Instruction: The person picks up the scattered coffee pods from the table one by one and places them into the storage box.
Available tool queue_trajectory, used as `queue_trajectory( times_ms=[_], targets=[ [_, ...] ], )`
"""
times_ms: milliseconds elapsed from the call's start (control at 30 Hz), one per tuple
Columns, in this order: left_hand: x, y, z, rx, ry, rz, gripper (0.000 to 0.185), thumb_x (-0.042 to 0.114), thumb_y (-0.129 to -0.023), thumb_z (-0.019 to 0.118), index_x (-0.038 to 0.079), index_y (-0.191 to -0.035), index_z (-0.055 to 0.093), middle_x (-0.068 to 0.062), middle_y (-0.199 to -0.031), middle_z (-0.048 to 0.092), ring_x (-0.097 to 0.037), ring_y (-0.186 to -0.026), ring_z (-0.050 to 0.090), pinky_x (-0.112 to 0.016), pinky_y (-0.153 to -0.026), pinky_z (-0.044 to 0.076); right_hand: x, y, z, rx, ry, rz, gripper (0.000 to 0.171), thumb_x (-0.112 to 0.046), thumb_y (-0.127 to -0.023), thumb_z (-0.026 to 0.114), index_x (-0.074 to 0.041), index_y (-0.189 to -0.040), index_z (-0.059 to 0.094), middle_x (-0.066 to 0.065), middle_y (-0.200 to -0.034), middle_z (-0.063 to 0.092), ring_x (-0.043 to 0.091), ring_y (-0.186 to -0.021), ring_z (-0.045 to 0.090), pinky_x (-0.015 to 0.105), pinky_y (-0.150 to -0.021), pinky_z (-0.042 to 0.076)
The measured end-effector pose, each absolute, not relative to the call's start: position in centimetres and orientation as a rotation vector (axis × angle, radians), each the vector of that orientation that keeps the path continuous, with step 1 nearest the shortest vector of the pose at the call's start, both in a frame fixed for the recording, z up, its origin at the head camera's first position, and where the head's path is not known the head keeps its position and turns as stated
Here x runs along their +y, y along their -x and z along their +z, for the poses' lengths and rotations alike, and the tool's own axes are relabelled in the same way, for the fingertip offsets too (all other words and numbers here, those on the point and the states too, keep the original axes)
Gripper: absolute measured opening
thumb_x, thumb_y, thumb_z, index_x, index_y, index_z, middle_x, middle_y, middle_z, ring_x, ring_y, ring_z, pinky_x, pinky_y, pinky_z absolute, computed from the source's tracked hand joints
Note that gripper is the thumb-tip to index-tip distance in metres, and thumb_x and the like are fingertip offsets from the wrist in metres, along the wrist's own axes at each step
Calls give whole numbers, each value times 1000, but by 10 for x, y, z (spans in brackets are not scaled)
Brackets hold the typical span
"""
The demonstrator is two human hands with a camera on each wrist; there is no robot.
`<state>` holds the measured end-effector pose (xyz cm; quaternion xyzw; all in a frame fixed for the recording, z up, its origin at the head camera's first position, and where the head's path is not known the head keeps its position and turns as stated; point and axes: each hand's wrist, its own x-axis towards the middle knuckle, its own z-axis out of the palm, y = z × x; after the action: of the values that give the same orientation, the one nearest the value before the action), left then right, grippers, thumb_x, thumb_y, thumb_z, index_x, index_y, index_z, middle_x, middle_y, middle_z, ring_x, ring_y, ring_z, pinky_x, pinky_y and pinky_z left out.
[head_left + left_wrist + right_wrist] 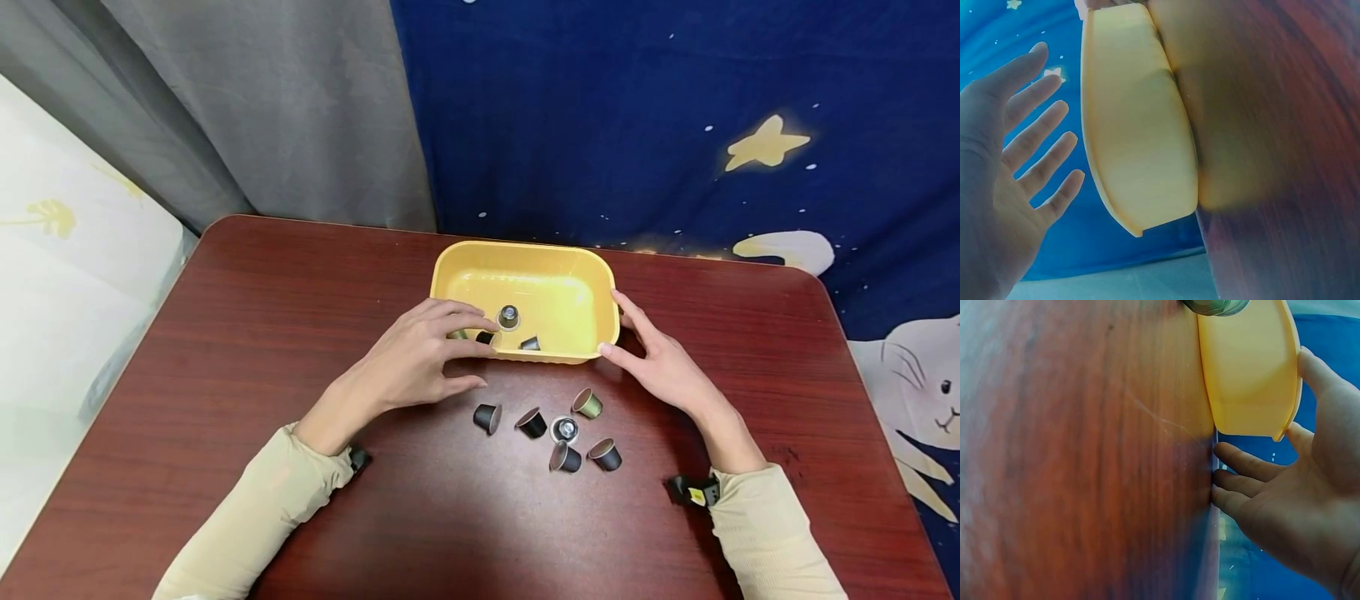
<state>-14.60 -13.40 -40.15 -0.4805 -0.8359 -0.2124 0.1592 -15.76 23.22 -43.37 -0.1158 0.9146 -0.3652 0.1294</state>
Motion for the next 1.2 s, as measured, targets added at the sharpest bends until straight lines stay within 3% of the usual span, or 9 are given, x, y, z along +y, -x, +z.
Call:
queue_trajectory(
  times_ms=[367,567,733,1200],
  targets=[
    [-134,128,-396,-2424,1409,-529,45,38,-79,82,21,-120,74,1,-132,64,-21,-125,55,-39,-106,39,232,158,-435,2655,343,-1074,78,-49,-95,63,-47,-156,15,3,-139,52,28,-135,43,59,-108,31],
    [-132,117,-394,-2441,1427,-489,49,43,-83,78,21,-125,71,-2,-136,62,-21,-130,53,-40,-111,36,233,158,-435,2651,351,-1073,79,-48,-95,63,-46,-157,14,4,-139,52,29,-136,43,60,-108,31],
    [-130,111,-393,-2437,1443,-473,50,45,-83,78,20,-126,71,-4,-137,61,-20,-131,53,-40,-114,33,232,157,-434,2649,355,-1076,79,-48,-95,63,-45,-157,15,4,-139,52,29,-136,43,59,-108,31],
    [-124,103,-405,-2426,1489,-472,43,39,-81,80,18,-118,74,2,-131,64,-21,-121,58,-40,-106,42,232,157,-433,2646,364,-1068,79,-48,-96,62,-47,-157,12,5,-140,51,30,-137,41,61,-107,31]
  ],
)
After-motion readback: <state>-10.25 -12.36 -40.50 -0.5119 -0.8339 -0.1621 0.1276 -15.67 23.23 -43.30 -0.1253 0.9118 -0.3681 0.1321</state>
